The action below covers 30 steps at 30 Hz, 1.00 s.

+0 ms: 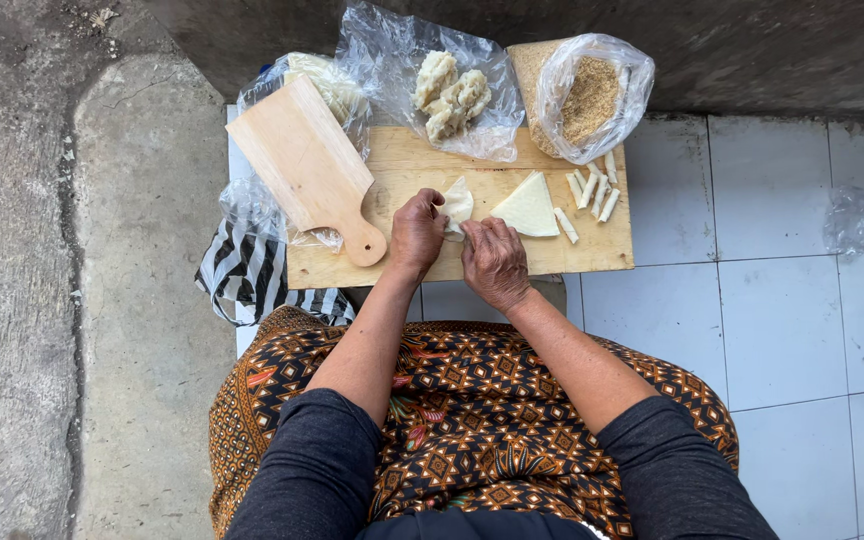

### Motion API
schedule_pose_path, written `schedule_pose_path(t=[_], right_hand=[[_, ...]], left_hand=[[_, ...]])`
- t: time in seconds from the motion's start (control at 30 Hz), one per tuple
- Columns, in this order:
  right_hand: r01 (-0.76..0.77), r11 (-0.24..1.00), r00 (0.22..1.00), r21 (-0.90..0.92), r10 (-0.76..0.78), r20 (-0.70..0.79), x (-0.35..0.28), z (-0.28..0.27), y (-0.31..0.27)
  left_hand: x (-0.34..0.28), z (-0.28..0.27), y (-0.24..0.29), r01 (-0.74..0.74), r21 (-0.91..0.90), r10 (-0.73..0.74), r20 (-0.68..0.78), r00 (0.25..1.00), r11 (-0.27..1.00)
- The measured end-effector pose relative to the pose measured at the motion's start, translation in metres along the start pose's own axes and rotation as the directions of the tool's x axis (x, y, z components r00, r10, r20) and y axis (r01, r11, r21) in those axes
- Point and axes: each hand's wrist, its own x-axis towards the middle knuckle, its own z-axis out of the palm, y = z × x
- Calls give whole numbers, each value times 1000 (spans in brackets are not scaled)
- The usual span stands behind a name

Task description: The person places a filling onto triangular pieces of dough and rolls them into cylindrical shapes by hand on a wooden board.

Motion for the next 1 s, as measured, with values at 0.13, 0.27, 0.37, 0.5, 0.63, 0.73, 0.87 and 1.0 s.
schedule_pose_path(t=[0.13,0.27,0.37,0.5,0.63,0.73,0.87,1.0], right_hand=[[58,995,998,-85,-57,3,-2,-2,-1],[86,990,996,-114,-85,17,-3,-1,2],[89,989,996,-117,-87,17,-4,2,6],[99,987,995,-126,-98,15,-7,6,13],[-26,999,1000,42,26,14,-5,16,20],[-154,978,988,139,153,16,0,26,25],[-206,971,978,120,209,-15,4,34,28],[-208,972,976,105,213,-43,5,32,25]], left_hand=[[0,1,-3,-69,23,69,-3,998,997],[-2,0,-4,-175,69,172,51,984,982],[-2,-1,-7,-233,130,218,120,969,964],[3,4,-11,-264,244,218,199,956,933],[14,8,-19,-310,279,220,310,925,909],[24,4,-24,-412,247,304,378,874,877],[25,-2,-25,-329,191,239,381,893,925],[28,3,-21,-320,247,232,326,916,915]])
